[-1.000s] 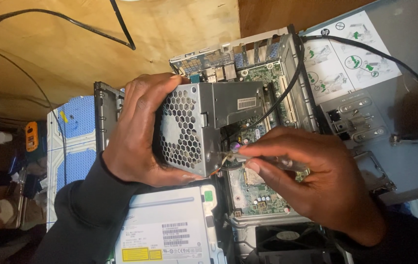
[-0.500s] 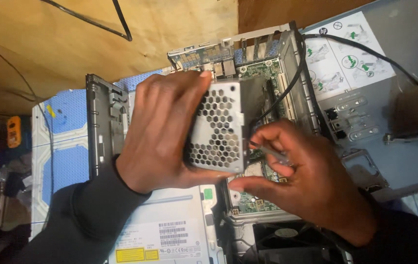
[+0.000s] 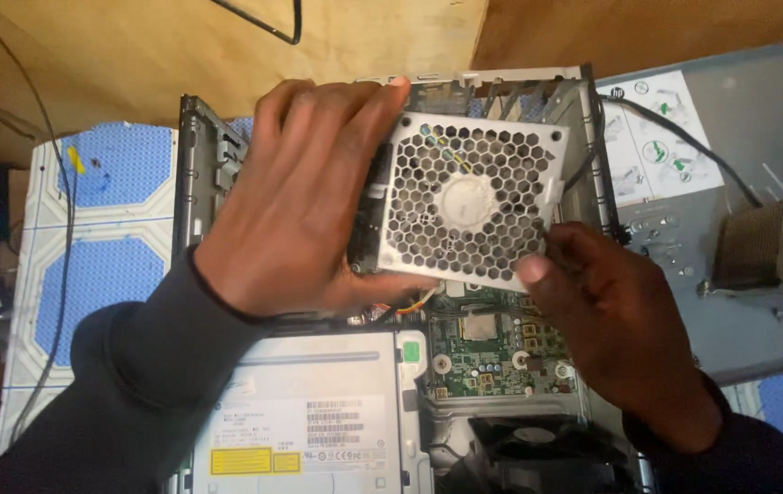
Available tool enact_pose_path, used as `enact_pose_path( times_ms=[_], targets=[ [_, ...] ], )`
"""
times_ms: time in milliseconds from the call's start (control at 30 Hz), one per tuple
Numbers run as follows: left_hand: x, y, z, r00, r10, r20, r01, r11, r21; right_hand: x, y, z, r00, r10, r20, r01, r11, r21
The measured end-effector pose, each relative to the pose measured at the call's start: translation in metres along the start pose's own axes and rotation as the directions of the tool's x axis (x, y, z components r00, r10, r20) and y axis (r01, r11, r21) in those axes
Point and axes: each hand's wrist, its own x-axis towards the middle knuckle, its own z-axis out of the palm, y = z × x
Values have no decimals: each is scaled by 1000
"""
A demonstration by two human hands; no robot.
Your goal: The person is disassembling a desktop computer by removing the power supply unit and the front panel using a screwdriver.
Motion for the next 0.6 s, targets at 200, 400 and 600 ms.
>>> enact_pose_path(
  times_ms=[200,400,600],
  targets=[
    [-10,-11,9,996,-84,-16,83,994,-72,7,28,-5,992,-117,-43,121,989,89],
    [-18,-15,21,976,-218,15,211,928,-308,20,15,-5,995,-76,-70,96,925,367],
    [-21,-18,20,987,-163,4,157,941,-299,17,2,-3,988,-78,-131,95,987,128]
  ],
)
